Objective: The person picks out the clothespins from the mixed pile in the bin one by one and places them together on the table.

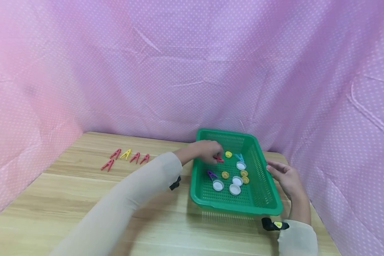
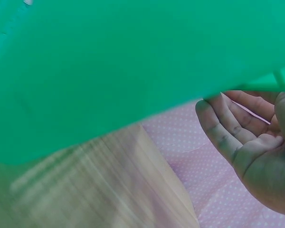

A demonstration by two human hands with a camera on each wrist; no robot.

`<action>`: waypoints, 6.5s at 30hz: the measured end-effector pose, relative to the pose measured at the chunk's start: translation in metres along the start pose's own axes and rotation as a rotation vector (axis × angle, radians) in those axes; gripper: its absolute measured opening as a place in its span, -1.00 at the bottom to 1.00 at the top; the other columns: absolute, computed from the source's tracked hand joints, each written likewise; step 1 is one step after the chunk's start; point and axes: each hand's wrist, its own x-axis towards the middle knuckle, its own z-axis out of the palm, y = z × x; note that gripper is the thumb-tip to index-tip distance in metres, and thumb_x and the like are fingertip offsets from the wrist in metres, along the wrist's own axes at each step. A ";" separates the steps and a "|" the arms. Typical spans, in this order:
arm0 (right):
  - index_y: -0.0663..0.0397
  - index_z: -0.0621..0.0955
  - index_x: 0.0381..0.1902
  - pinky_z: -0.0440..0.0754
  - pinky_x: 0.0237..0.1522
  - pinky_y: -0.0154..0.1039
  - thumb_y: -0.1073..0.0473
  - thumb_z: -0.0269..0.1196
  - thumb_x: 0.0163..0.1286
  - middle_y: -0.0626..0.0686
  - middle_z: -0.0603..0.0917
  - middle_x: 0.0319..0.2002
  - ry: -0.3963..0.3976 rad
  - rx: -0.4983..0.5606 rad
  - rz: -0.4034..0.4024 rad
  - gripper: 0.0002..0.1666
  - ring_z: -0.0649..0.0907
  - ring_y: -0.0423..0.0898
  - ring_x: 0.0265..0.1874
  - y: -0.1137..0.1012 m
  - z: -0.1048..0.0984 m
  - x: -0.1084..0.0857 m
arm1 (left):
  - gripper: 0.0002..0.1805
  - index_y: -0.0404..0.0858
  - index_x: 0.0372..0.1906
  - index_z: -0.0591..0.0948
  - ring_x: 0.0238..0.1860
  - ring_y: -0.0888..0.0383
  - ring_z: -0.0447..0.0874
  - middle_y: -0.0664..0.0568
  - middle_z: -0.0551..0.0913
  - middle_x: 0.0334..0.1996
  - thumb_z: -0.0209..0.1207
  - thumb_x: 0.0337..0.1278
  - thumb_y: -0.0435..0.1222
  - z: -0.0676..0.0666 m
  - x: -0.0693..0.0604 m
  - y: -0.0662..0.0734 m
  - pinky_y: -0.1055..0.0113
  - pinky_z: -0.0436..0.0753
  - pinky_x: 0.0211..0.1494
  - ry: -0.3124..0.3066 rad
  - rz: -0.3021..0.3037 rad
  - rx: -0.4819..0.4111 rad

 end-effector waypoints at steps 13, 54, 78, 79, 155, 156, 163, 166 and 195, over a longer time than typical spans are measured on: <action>0.34 0.50 0.36 0.62 -0.09 -0.52 0.09 0.26 0.53 -0.34 0.72 -0.04 -0.017 0.059 -0.020 -0.41 0.67 -0.42 -0.07 0.003 -0.001 0.000 | -0.89 -0.13 -0.31 0.52 -0.41 0.24 0.32 0.14 0.47 -0.39 0.20 0.25 -0.20 -0.014 -0.040 -0.026 0.40 0.30 -0.38 0.150 0.001 -0.015; 0.19 0.59 0.31 0.63 -0.12 -0.51 0.13 0.28 0.51 -0.34 0.73 -0.07 -0.018 0.116 0.005 -0.52 0.67 -0.43 -0.09 0.005 -0.004 0.002 | -0.83 -0.19 -0.19 0.65 -0.32 0.19 0.47 0.13 0.56 -0.35 0.27 0.14 -0.22 0.044 -0.215 -0.080 0.26 0.51 -0.22 0.403 -0.285 -0.126; 0.29 0.56 0.31 0.63 -0.12 -0.52 0.15 0.29 0.50 -0.30 0.74 -0.08 -0.019 0.135 0.001 -0.48 0.69 -0.40 -0.10 0.003 -0.001 0.001 | -0.81 -0.34 -0.23 0.69 -0.38 0.12 0.52 0.02 0.62 -0.41 0.31 0.05 -0.32 0.057 -0.294 -0.100 0.15 0.56 -0.24 0.494 -0.476 -0.245; 0.30 0.56 0.31 0.63 -0.11 -0.51 0.15 0.29 0.50 -0.30 0.75 -0.08 -0.021 0.143 0.001 -0.48 0.69 -0.40 -0.09 0.003 -0.001 0.001 | -0.79 -0.36 -0.21 0.69 -0.36 0.11 0.54 0.00 0.64 -0.39 0.29 0.05 -0.33 0.057 -0.296 -0.101 0.13 0.58 -0.22 0.485 -0.489 -0.254; 0.12 0.67 0.22 0.66 -0.16 -0.48 0.20 0.29 0.49 -0.27 0.77 -0.10 -0.022 0.232 0.018 -0.62 0.72 -0.36 -0.15 0.003 -0.004 0.003 | -0.60 -0.39 0.09 0.69 -0.20 0.04 0.58 -0.06 0.67 -0.22 0.45 0.13 -0.40 0.075 -0.320 -0.115 0.12 0.61 -0.06 0.206 -0.725 -0.505; 0.12 0.67 0.23 0.66 -0.16 -0.48 0.19 0.30 0.49 -0.28 0.77 -0.10 -0.021 0.218 0.021 -0.61 0.72 -0.36 -0.15 0.003 -0.004 0.003 | -0.60 -0.39 0.09 0.68 -0.19 0.04 0.58 -0.06 0.67 -0.21 0.44 0.14 -0.40 0.075 -0.320 -0.115 0.12 0.61 -0.05 0.208 -0.726 -0.505; 0.12 0.65 0.25 0.66 -0.16 -0.47 0.16 0.30 0.49 -0.28 0.76 -0.11 -0.022 0.187 0.024 -0.58 0.72 -0.36 -0.15 0.002 -0.003 0.003 | -0.60 -0.38 0.10 0.69 -0.19 0.04 0.56 -0.07 0.67 -0.19 0.43 0.16 -0.39 0.076 -0.321 -0.115 0.11 0.60 -0.04 0.216 -0.729 -0.494; 0.12 0.65 0.24 0.66 -0.17 -0.48 0.16 0.30 0.49 -0.28 0.76 -0.11 -0.021 0.182 0.021 -0.59 0.72 -0.36 -0.15 0.002 -0.003 0.003 | -0.60 -0.38 0.10 0.69 -0.19 0.03 0.54 -0.08 0.66 -0.19 0.44 0.15 -0.40 0.077 -0.322 -0.115 0.12 0.58 -0.06 0.218 -0.731 -0.483; 0.12 0.62 0.29 0.67 -0.16 -0.46 0.15 0.27 0.52 -0.32 0.74 -0.08 -0.036 0.151 0.020 -0.57 0.70 -0.39 -0.13 0.001 -0.004 0.002 | -0.68 -0.43 0.06 0.70 -0.08 -0.08 0.70 -0.20 0.74 -0.12 0.34 0.23 -0.40 0.039 -0.276 -0.091 0.00 0.64 0.07 0.321 -0.455 -0.245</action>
